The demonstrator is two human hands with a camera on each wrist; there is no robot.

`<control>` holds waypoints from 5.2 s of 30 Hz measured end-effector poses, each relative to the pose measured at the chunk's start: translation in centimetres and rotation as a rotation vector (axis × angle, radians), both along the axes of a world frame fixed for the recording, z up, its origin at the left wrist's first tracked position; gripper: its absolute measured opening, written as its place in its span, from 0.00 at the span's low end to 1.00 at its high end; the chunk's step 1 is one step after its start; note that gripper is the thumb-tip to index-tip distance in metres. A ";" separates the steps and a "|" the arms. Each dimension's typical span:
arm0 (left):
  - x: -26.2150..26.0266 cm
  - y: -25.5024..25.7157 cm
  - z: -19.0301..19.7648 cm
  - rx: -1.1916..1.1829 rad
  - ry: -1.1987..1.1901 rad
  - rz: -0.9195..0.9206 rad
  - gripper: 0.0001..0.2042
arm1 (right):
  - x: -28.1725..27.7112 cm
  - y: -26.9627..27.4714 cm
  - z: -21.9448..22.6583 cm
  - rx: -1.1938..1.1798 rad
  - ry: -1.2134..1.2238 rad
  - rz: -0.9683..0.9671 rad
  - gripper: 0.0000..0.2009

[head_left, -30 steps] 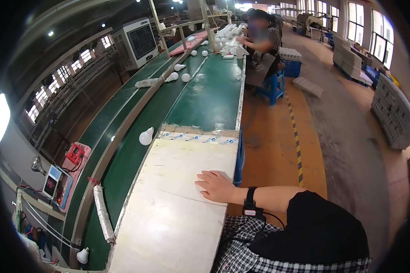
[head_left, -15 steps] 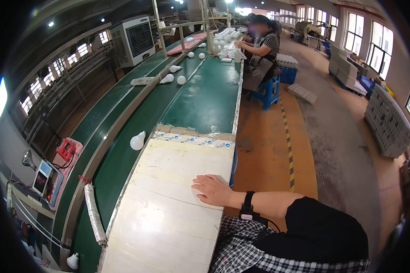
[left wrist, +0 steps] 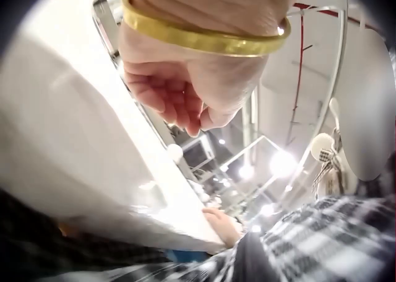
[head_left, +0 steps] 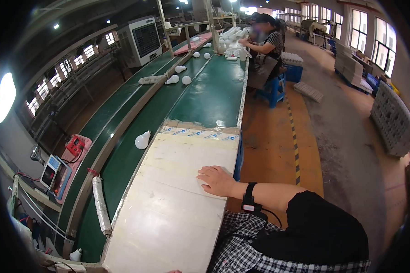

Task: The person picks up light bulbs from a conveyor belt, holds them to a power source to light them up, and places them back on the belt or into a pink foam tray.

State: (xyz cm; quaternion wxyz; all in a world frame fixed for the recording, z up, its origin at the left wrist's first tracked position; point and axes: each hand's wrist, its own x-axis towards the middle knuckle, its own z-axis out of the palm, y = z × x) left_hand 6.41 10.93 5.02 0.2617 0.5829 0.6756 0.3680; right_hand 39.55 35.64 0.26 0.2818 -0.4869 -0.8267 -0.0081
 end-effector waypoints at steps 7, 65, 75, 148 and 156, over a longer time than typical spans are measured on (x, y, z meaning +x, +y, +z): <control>3.3 9.8 2.8 0.028 -0.847 -0.469 0.05 | -0.2 0.0 0.3 -0.061 -0.033 -0.023 0.17; -1.8 12.2 -2.7 -0.037 -1.392 -0.236 0.08 | -17.1 3.7 7.9 -1.518 1.307 0.438 0.17; -0.6 11.9 -2.4 -0.043 -1.351 -0.297 0.08 | -15.5 -2.8 4.5 -1.497 1.291 0.359 0.11; -2.1 13.3 -3.1 0.384 -1.361 0.472 0.10 | -30.8 2.1 7.2 -1.449 0.730 0.414 0.12; -1.7 13.3 -3.2 0.319 -1.396 0.388 0.10 | -32.5 2.2 8.9 -1.362 0.779 0.621 0.30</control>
